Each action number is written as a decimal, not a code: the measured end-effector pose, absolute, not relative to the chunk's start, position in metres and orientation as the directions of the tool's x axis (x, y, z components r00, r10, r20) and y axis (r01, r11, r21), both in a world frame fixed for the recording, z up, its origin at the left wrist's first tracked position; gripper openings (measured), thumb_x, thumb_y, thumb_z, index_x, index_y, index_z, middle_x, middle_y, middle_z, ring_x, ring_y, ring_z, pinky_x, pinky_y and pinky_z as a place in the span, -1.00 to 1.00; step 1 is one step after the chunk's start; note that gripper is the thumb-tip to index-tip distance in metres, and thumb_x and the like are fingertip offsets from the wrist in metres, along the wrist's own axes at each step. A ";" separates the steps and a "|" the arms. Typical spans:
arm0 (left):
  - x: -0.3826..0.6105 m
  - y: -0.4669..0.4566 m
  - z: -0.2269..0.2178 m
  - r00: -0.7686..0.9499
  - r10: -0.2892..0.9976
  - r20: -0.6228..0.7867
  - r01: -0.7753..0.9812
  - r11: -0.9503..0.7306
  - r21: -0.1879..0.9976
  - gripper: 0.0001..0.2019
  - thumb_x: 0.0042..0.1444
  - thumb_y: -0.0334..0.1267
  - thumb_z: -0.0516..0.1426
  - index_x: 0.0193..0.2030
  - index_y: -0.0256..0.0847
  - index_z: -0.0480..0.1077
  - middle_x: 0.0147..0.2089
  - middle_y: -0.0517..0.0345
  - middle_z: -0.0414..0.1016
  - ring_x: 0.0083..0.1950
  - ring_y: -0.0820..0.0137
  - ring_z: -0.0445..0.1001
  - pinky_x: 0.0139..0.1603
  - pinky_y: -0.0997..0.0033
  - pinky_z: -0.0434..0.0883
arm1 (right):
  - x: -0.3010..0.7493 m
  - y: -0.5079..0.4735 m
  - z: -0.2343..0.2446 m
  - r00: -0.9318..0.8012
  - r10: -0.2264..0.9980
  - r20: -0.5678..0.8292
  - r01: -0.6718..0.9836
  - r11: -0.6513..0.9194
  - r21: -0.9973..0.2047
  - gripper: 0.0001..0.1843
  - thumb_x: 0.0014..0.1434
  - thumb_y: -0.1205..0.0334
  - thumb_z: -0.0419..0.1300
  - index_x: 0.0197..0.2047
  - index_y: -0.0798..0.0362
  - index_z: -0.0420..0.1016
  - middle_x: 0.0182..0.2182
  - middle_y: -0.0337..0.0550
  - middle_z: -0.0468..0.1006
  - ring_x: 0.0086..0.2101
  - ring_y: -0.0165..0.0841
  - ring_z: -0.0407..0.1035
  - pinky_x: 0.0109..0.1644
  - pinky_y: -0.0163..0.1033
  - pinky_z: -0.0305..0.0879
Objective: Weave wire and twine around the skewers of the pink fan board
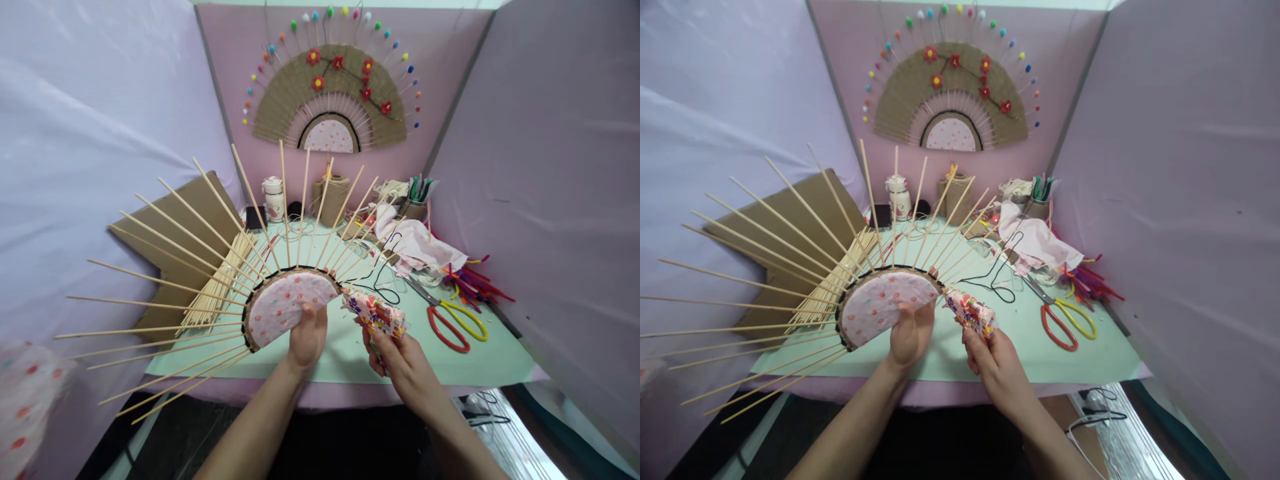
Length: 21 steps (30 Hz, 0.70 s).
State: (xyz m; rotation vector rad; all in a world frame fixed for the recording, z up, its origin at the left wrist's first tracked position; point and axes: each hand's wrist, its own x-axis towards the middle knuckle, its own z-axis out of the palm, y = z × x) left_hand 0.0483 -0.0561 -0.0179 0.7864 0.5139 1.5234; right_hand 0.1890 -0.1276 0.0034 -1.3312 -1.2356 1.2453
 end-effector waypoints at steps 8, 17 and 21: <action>0.049 -0.057 -0.017 0.020 0.982 0.190 -0.681 -0.126 0.722 -0.29 -0.17 0.29 0.19 0.04 -0.14 0.42 0.23 -0.03 0.35 0.41 0.16 0.00 0.41 0.14 -0.08 | 0.189 -0.125 0.002 -0.016 0.998 -0.068 0.081 -0.066 -0.995 -0.47 0.14 -0.26 0.04 -0.36 0.12 0.31 -0.61 -0.27 0.26 -0.58 -0.47 0.13 -0.53 -0.32 0.07; 0.049 -0.057 -0.018 0.012 0.984 0.178 -0.692 -0.121 0.712 -0.24 -0.18 0.27 0.21 0.09 -0.21 0.39 0.22 -0.08 0.35 0.39 0.16 0.03 0.41 0.14 -0.10 | 0.189 -0.126 0.001 -0.025 0.997 -0.078 0.069 -0.077 -0.995 -0.47 0.14 -0.26 0.03 -0.32 0.13 0.32 -0.61 -0.28 0.25 -0.58 -0.46 0.14 -0.52 -0.31 0.09; 0.049 -0.057 -0.018 0.011 0.986 0.166 -0.683 -0.114 0.722 -0.26 -0.19 0.29 0.20 0.07 -0.17 0.41 0.21 -0.06 0.36 0.39 0.13 0.05 0.41 0.11 -0.08 | 0.189 -0.126 0.001 -0.038 0.997 -0.070 0.071 -0.067 -0.995 -0.47 0.16 -0.25 0.02 -0.33 0.12 0.31 -0.61 -0.28 0.24 -0.58 -0.46 0.13 -0.53 -0.31 0.08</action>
